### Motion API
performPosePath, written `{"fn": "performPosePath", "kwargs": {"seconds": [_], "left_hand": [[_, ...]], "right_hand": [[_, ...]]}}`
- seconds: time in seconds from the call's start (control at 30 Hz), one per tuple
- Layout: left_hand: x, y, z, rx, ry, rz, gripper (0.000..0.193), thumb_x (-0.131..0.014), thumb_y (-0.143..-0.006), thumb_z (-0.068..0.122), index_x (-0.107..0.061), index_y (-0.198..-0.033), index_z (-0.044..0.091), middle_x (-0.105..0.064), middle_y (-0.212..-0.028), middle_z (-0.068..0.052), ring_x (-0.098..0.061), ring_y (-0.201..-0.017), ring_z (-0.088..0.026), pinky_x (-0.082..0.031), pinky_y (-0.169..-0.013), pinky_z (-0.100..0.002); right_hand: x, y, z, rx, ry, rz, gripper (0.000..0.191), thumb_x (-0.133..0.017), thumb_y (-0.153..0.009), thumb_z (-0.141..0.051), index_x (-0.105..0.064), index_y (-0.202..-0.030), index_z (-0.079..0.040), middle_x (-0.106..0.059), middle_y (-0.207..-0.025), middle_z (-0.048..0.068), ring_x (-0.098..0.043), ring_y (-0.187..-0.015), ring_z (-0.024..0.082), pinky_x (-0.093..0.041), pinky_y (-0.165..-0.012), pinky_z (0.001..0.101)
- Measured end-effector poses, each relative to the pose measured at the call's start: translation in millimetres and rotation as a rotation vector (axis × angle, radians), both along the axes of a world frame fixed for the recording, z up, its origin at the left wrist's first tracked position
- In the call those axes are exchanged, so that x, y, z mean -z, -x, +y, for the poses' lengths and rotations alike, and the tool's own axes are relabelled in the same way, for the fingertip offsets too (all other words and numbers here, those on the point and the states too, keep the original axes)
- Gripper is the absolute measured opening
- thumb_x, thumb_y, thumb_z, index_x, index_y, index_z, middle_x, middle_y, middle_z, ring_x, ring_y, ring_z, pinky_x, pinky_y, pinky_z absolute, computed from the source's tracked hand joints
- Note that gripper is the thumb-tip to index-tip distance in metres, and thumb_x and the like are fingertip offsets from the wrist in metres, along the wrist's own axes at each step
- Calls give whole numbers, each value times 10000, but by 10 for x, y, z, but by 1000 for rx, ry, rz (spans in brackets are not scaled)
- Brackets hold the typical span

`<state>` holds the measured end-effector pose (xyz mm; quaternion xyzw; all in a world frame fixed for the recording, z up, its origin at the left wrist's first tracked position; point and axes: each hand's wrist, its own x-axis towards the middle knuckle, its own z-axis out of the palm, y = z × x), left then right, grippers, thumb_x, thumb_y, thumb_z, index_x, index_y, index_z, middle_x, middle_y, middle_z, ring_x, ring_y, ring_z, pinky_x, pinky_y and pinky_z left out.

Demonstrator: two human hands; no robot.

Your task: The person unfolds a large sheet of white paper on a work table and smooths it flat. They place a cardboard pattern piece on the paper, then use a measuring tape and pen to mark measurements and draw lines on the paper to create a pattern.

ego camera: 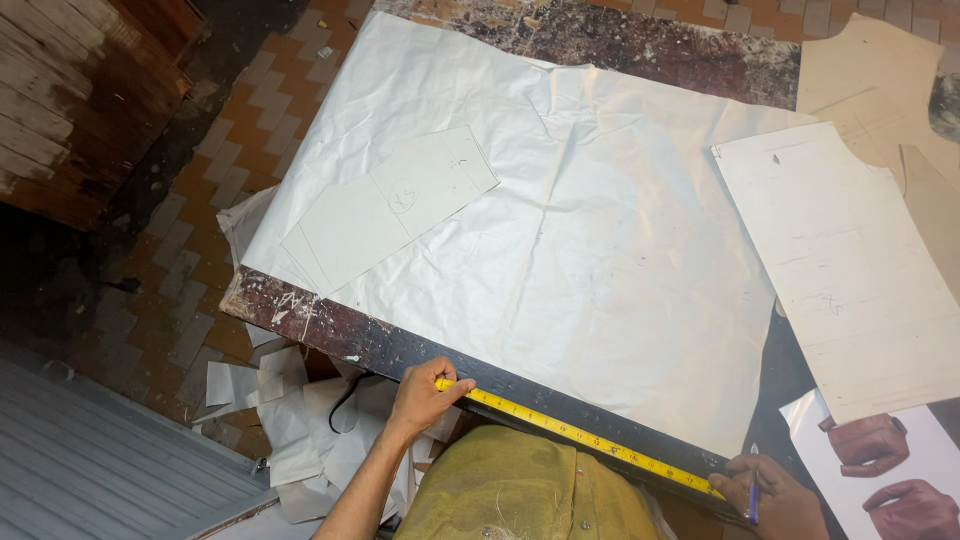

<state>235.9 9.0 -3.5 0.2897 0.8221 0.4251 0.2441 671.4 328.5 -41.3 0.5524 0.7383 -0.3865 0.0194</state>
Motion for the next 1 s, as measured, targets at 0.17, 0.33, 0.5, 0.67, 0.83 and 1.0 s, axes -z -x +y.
{"fn": "performPosePath", "kwargs": {"seconds": [0.17,0.33,0.5,0.67,0.83,1.0], "left_hand": [[25,413,-137,61,-24,12,295,-865,-798,290,-706,-746,47,-631,-610,-10,-524,-548,-82,-397,-484,-283],[0,803,-252,150,-187,-59,196,-814,-863,254,-784,-892,62,-757,-773,-8,-642,-684,-47,-486,-587,-222],[49,1363,-131,-101,-284,-313,287,-764,-873,107,-672,-1132,26,-704,-819,-16,-630,-652,-45,-516,-558,-186],[-31,1724,-77,-177,-427,-368,319,-750,-892,66,-662,-1189,-11,-707,-840,-34,-623,-656,-46,-495,-552,-188],[-293,1821,-120,-245,-348,-230,336,-716,-930,78,-648,-1251,9,-718,-802,-30,-633,-669,-41,-519,-573,-188],[-499,2124,49,-280,-191,-42,336,-713,-906,48,-563,-1205,16,-723,-786,-35,-652,-612,-86,-513,-539,-223]], "right_hand": [[67,272,-89,127,281,-72,480,-927,-757,-139,-645,-1115,11,-708,-773,190,-652,-686,218,-483,-668,334],[225,564,-370,43,-54,337,391,-867,-777,-89,-637,-1059,55,-761,-814,218,-766,-723,218,-562,-739,275],[315,872,-702,95,-180,339,334,-827,-821,-92,-630,-1055,41,-749,-761,214,-732,-646,203,-558,-672,298],[302,1147,-861,69,-232,495,307,-790,-862,-128,-613,-1060,26,-731,-669,204,-703,-568,170,-554,-632,297],[276,1351,-913,7,-159,407,306,-761,-877,-179,-624,-1069,17,-754,-758,210,-724,-600,204,-576,-611,301],[313,1515,-1103,-29,-130,303,347,-784,-816,-140,-640,-1088,19,-769,-821,230,-749,-697,216,-589,-649,334]]}}
